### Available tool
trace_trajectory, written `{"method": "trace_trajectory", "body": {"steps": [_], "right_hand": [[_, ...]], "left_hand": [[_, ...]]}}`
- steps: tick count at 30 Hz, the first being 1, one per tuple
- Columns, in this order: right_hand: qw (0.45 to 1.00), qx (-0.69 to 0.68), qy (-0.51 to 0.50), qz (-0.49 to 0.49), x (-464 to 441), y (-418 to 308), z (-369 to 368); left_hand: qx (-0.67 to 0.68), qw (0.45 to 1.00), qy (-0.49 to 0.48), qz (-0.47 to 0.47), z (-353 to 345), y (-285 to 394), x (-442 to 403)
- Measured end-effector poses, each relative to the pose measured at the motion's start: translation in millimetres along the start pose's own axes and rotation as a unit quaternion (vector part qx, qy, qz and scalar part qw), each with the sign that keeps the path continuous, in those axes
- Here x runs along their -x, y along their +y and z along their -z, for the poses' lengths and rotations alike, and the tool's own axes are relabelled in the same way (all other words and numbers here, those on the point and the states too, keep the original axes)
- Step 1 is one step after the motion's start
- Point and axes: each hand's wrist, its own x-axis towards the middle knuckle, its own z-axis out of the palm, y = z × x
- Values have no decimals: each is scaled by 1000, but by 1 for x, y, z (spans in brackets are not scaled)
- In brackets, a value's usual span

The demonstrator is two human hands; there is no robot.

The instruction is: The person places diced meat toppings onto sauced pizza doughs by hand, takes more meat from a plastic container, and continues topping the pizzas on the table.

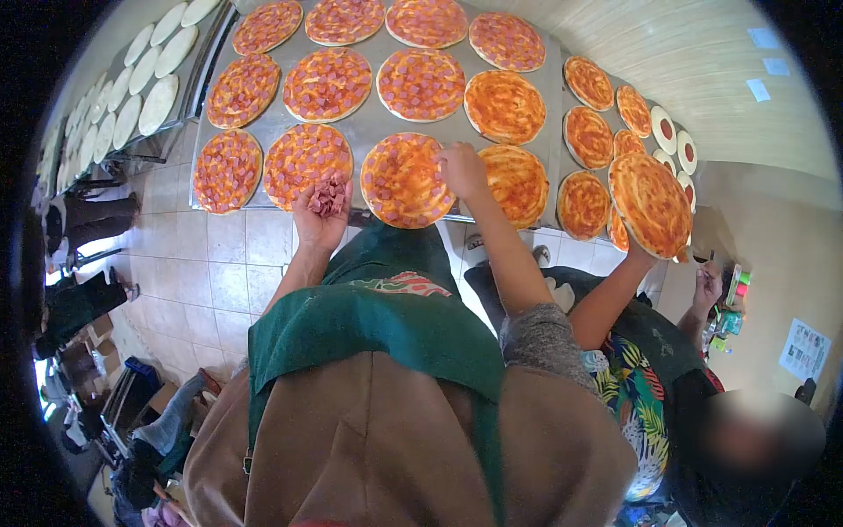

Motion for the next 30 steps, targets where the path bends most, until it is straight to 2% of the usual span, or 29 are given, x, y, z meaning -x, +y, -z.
{"method": "trace_trajectory", "body": {"steps": [5,8,11,14,17,20,23,26,30], "right_hand": [[1000,-1,19,21,2,2,-3],[998,-57,0,-3,-3,1,5],[945,-318,27,-77,-9,18,-9],[880,-455,-39,-127,-20,22,-9],[869,-472,-40,-140,-31,19,-19],[884,-429,-33,-181,-36,5,-19],[928,-342,-51,-139,-41,2,-19],[942,-310,-43,-123,-47,7,-32],[979,-176,-23,-96,-44,-20,-14]], "left_hand": [[13,1000,-4,6,1,2,-2],[9,1000,19,1,-3,2,0],[5,1000,21,-7,-4,1,1],[6,1000,1,7,-3,1,-1],[1,1000,0,14,-5,-1,2],[-14,1000,10,4,-7,-2,4],[-5,1000,0,11,-7,-1,5],[-1,1000,1,10,-4,1,5],[-7,1000,-8,4,-1,3,5]]}}
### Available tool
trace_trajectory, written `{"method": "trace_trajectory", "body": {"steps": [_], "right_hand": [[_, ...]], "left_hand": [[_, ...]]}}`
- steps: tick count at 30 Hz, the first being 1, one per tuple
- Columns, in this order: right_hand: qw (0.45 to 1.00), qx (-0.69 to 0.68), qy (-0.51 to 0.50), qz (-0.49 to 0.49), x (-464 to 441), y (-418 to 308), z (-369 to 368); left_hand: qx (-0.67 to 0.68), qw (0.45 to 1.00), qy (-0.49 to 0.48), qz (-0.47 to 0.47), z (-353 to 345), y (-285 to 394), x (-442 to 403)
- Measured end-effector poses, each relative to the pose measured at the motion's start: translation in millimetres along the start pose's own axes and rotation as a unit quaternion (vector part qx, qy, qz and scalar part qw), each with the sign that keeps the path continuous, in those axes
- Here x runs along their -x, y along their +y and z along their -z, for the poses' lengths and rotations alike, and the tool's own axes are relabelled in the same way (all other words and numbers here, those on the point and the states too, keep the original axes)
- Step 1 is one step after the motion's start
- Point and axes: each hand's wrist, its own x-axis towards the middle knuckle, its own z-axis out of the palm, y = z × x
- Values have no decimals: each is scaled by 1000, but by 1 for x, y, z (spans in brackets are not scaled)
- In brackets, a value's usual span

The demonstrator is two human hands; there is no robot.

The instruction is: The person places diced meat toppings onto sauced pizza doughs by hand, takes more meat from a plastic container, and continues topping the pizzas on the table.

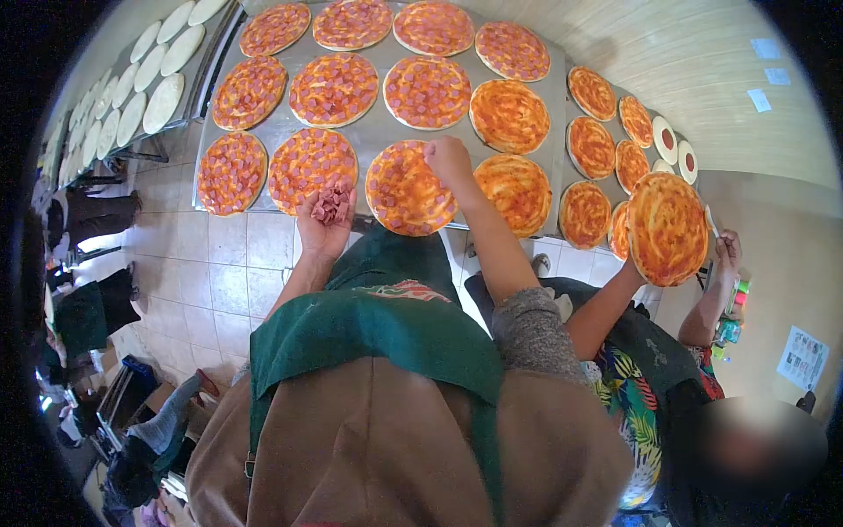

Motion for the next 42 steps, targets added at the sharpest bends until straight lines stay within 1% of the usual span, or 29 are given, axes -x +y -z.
{"method": "trace_trajectory", "body": {"steps": [2,5,6,8,11,14,16,17,20,23,24,26,27,28,31,32,34,35,38,39,40,41,42], "right_hand": [[999,34,21,12,-1,-1,-1],[997,35,59,47,-5,-10,7],[998,-38,43,23,-8,-6,7],[983,-182,9,-26,-16,9,4],[961,-259,-53,-86,-21,10,-1],[990,-140,-17,-9,-18,9,-15],[1000,-16,8,24,-13,-1,-19],[998,47,20,39,-12,-6,-20],[987,154,40,35,-13,-14,-25],[965,218,122,82,-10,-29,-30],[983,131,87,95,-4,-44,-26],[992,-43,14,115,26,-83,-18],[985,-125,-72,92,39,-95,-19],[964,-204,-156,68,52,-105,-21],[980,-104,-53,161,83,-126,-26],[977,-102,-8,189,88,-132,-27],[976,-72,33,205,80,-119,-41],[974,-57,53,211,78,-110,-47],[977,-86,50,187,76,-104,-43],[972,-195,21,127,75,-100,-41],[951,-301,-9,64,76,-95,-40],[915,-402,-39,2,76,-90,-39],[878,-473,-59,-47,75,-87,-35]], "left_hand": [[-3,1000,8,-5,-1,0,1],[14,1000,13,-2,-1,2,1],[18,1000,17,-7,-1,3,2],[25,999,27,-16,0,3,2],[24,999,35,-14,-4,4,3],[17,1000,22,-7,0,4,0],[18,1000,17,-5,3,4,-1],[18,1000,14,-4,4,4,-2],[-18,1000,8,-4,-2,1,1],[-16,1000,-8,20,-2,-4,0],[10,999,11,31,-6,-5,0],[12,999,-9,32,-2,-9,-6],[13,999,-21,33,1,-10,-11],[-34,999,-13,28,6,-11,-17],[-32,996,-75,17,-2,-12,-27],[-27,998,-55,11,-5,-13,-29],[-17,1000,-14,1,-13,-16,-34],[-23,1000,-18,-1,-15,-18,-36],[-25,999,-26,-2,-17,-22,-44],[-14,1000,-24,-1,-18,-23,-46],[-2,1000,-20,1,-16,-25,-47],[3,1000,-21,10,-15,-28,-48],[8,1000,-21,19,-17,-29,-47]]}}
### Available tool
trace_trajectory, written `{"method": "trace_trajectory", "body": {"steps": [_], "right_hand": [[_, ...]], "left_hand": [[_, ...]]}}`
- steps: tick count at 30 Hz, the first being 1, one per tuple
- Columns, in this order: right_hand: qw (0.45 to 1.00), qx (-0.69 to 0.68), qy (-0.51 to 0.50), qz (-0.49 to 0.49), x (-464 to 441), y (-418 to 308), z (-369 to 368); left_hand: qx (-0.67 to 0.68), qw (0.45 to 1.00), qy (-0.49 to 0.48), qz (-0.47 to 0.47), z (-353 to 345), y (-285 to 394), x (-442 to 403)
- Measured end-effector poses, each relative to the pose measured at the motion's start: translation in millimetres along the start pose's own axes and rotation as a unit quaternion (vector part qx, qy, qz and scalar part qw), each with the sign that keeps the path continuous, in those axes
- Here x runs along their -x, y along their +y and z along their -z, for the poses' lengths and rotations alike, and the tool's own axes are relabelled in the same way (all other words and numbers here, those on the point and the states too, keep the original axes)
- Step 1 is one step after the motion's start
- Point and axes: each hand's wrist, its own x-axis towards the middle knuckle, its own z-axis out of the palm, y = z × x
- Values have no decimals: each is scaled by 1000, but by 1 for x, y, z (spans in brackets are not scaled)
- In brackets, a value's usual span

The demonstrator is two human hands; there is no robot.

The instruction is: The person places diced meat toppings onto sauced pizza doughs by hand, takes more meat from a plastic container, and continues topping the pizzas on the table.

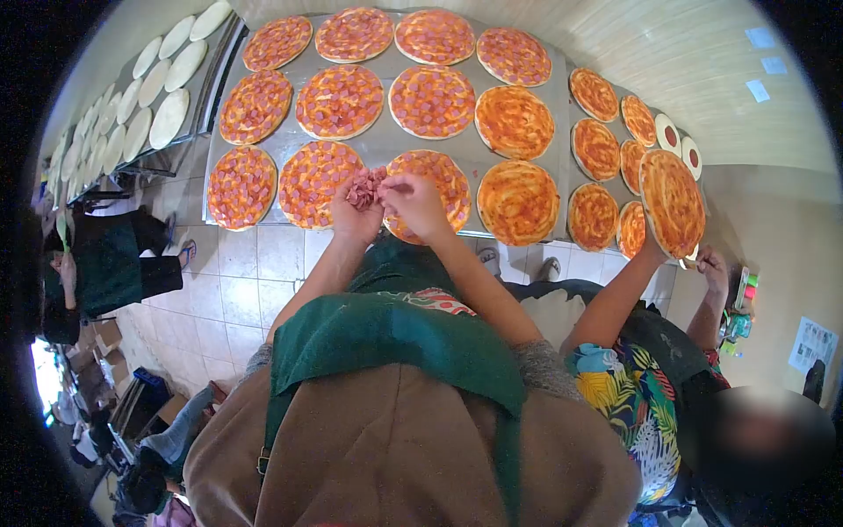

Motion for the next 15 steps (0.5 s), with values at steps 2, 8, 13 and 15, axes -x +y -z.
{"method": "trace_trajectory", "body": {"steps": [2,8,13,15], "right_hand": [[999,9,15,28,2,3,1],[997,53,8,53,0,14,14],[991,-118,17,-61,10,-8,29],[990,-120,16,-69,8,-7,43]], "left_hand": [[-1,1000,-5,5,1,-3,-1],[1,1000,-27,11,-2,-11,-2],[27,1000,8,7,-16,-6,5],[52,999,9,12,-12,-4,6]]}}
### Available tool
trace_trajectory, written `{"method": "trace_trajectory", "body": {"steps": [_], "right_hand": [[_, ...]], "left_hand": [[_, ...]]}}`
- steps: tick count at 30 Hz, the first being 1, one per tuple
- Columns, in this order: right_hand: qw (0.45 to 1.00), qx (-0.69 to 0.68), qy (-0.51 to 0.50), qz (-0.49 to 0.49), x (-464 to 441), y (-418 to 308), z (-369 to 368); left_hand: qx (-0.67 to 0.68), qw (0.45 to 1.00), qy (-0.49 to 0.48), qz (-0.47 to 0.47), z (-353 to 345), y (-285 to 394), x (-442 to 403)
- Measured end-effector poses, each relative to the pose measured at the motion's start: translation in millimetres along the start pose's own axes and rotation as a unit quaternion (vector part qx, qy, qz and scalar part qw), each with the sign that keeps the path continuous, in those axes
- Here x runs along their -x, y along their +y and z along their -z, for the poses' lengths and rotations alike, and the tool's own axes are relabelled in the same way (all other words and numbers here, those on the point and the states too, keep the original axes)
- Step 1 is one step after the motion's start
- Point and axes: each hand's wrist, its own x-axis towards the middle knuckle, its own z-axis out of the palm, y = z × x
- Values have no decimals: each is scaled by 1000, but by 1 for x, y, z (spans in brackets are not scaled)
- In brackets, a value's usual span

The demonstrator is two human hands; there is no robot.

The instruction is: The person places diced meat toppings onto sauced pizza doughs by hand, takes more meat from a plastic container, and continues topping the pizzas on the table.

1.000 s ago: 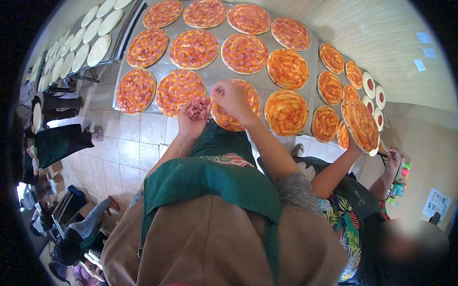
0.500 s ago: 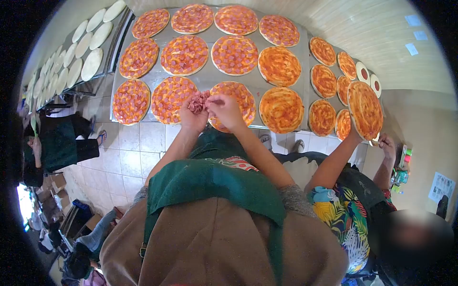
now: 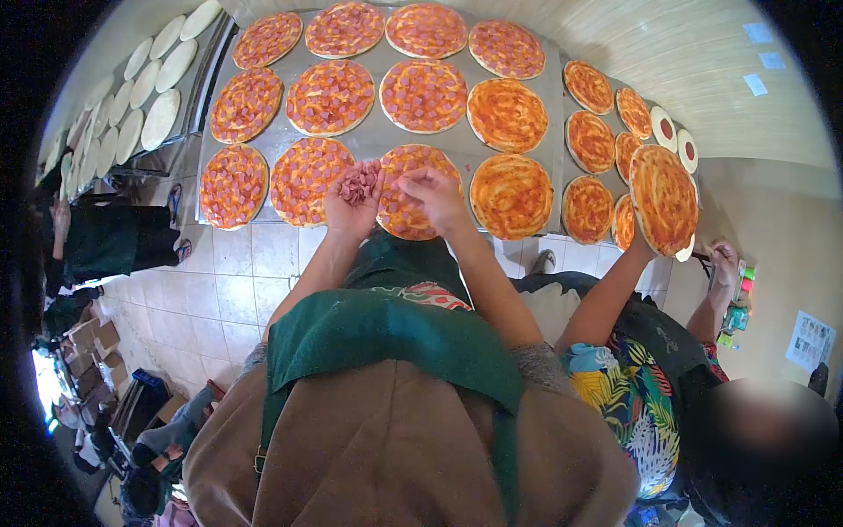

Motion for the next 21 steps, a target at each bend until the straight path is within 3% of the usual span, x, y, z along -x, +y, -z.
{"method": "trace_trajectory", "body": {"steps": [6,12,15,18,21], "right_hand": [[987,159,-26,-17,-16,5,36],[928,366,10,-67,-31,20,56],[905,423,-34,-30,-35,29,70],[871,490,-25,-19,-31,28,65],[779,627,-19,16,-33,34,56]], "left_hand": [[-8,1000,-13,-16,7,15,4],[8,999,6,-46,14,31,12],[10,998,25,-54,16,32,17],[0,998,38,-58,20,31,18],[3,998,39,-54,15,28,22]]}}
